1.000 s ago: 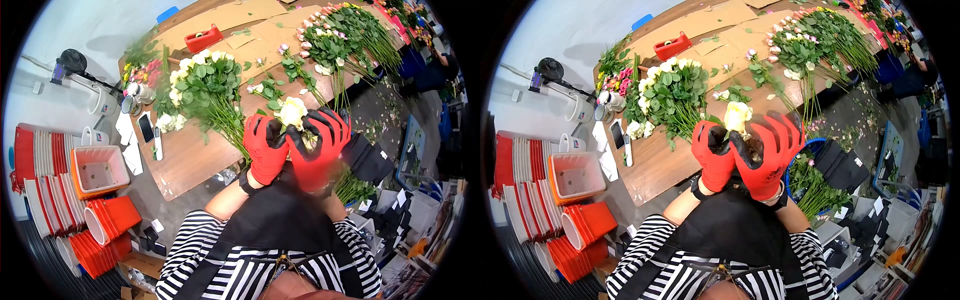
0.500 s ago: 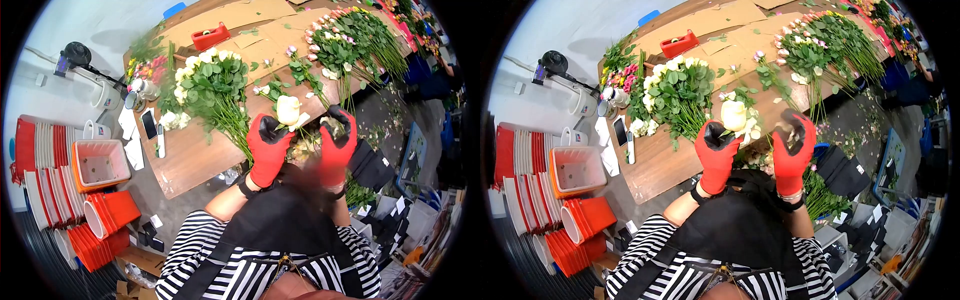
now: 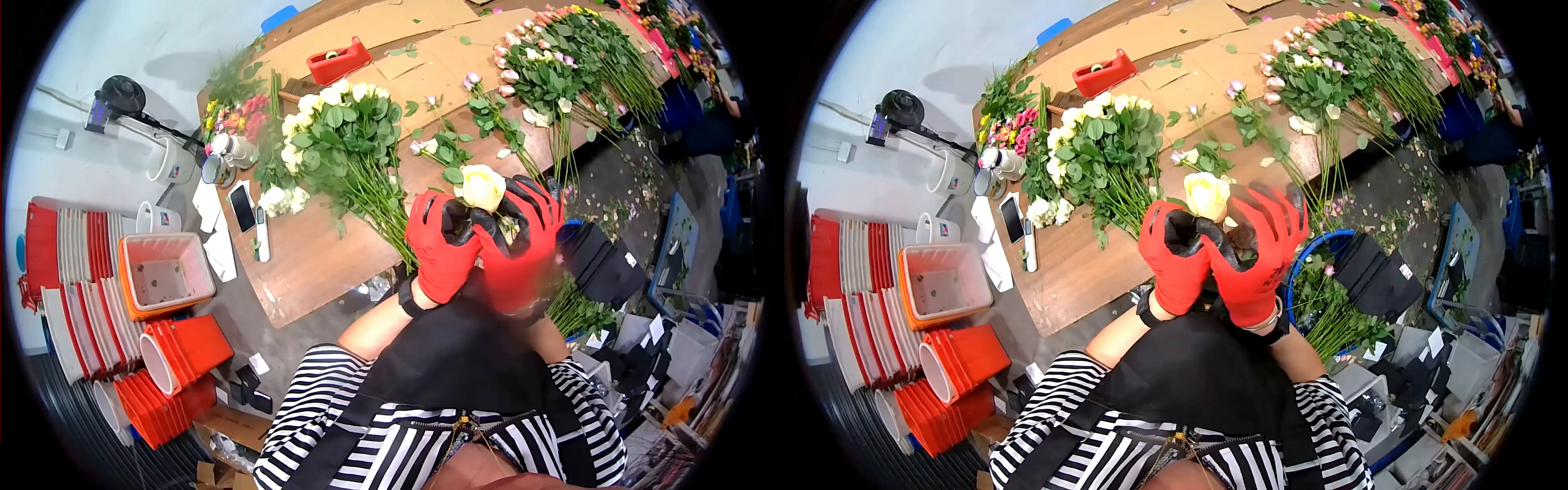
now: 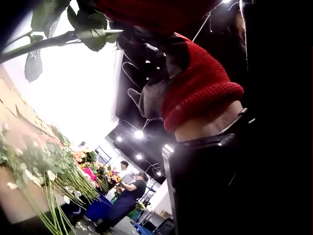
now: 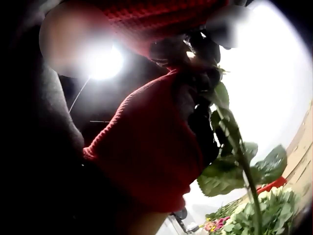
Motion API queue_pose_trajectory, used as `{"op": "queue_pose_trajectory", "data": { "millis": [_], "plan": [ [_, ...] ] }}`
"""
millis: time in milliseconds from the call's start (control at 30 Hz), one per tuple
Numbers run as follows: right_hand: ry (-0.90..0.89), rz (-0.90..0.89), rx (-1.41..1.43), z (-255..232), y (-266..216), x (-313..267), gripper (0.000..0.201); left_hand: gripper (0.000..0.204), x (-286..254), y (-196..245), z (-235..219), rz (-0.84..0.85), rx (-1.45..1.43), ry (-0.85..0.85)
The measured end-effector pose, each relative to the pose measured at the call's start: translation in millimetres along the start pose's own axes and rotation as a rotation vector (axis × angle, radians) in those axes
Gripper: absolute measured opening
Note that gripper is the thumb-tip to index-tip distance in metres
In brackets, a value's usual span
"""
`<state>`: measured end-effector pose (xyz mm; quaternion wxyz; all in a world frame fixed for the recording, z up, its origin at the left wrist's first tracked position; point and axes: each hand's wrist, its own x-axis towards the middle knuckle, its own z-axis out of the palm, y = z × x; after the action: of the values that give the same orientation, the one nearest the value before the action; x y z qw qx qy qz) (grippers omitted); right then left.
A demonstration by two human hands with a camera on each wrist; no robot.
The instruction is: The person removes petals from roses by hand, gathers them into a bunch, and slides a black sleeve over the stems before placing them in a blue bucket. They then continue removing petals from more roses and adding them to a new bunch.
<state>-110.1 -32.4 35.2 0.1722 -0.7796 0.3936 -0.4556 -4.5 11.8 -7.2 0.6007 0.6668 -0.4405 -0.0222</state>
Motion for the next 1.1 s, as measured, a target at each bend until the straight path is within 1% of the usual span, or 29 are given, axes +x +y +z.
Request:
{"op": "queue_pose_trajectory", "data": {
  "millis": [67,100,200,267,300,367,400,433,467,500,533,567,600,633,667,700,733,767,833,867,900,933,967,1000,1033,1100],
  "plan": [
    [0.002,0.076,0.076,3.5,4.0,-6.2,0.046,0.037,1.5,5.0,0.3,-0.095,-0.106,-0.005],
    [0.011,0.073,0.082,4.9,5.9,-8.5,0.045,0.038,2.1,6.9,0.4,-0.143,-0.160,-0.008],
    [0.038,0.072,0.107,7.1,7.9,-11.6,0.042,0.032,2.9,7.9,-0.5,-0.117,-0.144,0.008],
    [0.056,0.072,0.132,8.2,8.4,-10.1,0.039,0.031,3.0,12.4,-1.1,-0.198,-0.195,-0.013],
    [0.075,0.108,0.172,9.4,9.0,-9.9,0.037,0.030,3.5,13.7,-1.0,-0.237,-0.221,-0.023],
    [0.108,0.181,0.252,12.9,10.8,-11.8,0.036,0.028,0.7,7.7,0.0,-0.235,-0.218,-0.029],
    [0.169,0.244,0.311,13.6,12.5,-11.6,0.035,0.028,-0.1,5.2,-0.1,-0.235,-0.215,-0.031],
    [0.229,0.308,0.370,13.5,16.6,-10.8,0.035,0.029,2.7,4.8,-2.5,-0.331,-0.331,-0.044],
    [0.263,0.275,0.424,16.2,36.1,-14.1,0.037,0.031,8.2,4.0,-7.1,-0.428,-0.444,-0.050],
    [0.212,0.360,0.520,9.7,43.5,-11.9,0.039,0.033,13.5,1.5,-12.6,-0.524,-0.554,-0.054],
    [0.095,0.289,0.389,4.2,57.6,-13.1,0.040,0.031,12.7,-15.9,-15.2,-0.449,-0.551,-0.055],
    [-0.023,0.214,0.258,-1.0,71.7,-14.3,0.042,0.030,15.8,-22.2,-24.7,-0.521,-0.607,-0.081],
    [-0.280,0.115,-0.011,-9.3,77.1,-10.2,0.046,0.030,19.6,-28.6,-37.6,-0.592,-0.665,-0.105],
    [-0.524,-0.052,-0.188,-10.1,93.2,-10.4,0.052,0.030,21.9,-36.0,-50.9,-0.665,-0.724,-0.128],
    [-0.602,-0.086,-0.285,-4.5,109.7,-23.2,0.054,0.035,18.0,-50.3,-63.7,-0.669,-1.036,-0.108],
    [-0.680,-0.118,-0.384,3.0,125.9,-43.4,0.056,0.037,12.0,-64.5,-76.3,-0.733,-1.177,-0.075],
    [-0.823,-0.161,-0.590,10.3,140.8,-57.1,0.055,0.036,8.3,-83.9,-89.1,-0.771,-1.220,-0.054],
    [-0.742,-0.164,-0.469,25.0,145.7,-62.4,0.053,0.036,7.4,-98.4,-100.9,-0.806,-1.264,-0.031],
    [-0.584,-0.163,-0.224,57.4,141.6,-60.4,0.050,0.034,7.9,-97.4,-122.9,-0.753,-1.131,0.011],
    [-0.583,-0.095,-0.130,78.7,132.5,-53.6,0.044,0.033,-4.1,-108.7,-131.8,-0.837,-1.058,0.150],
    [-0.561,-0.054,-0.041,107.9,132.6,-54.8,0.039,0.034,-5.8,-114.4,-142.0,-0.877,-1.009,0.121],
    [-0.614,0.007,0.097,133.0,128.7,-52.9,0.035,0.035,-9.9,-114.2,-147.6,-0.868,-0.963,0.133],
    [-0.609,0.040,0.195,163.9,129.0,-60.1,0.035,0.035,-13.4,-113.9,-152.6,-0.859,-0.919,0.146],
    [-0.710,0.146,0.310,186.8,117.7,-56.6,0.034,0.033,-14.3,-115.9,-157.5,-0.884,-0.903,0.130],
    [-0.646,0.038,0.281,214.8,113.6,-62.1,0.035,0.031,-14.4,-118.3,-163.0,-0.909,-0.886,0.113],
    [-0.612,-0.076,0.132,243.0,82.5,-56.0,0.035,0.029,-10.1,-118.9,-170.0,-0.939,-0.800,0.110]
  ]
}}
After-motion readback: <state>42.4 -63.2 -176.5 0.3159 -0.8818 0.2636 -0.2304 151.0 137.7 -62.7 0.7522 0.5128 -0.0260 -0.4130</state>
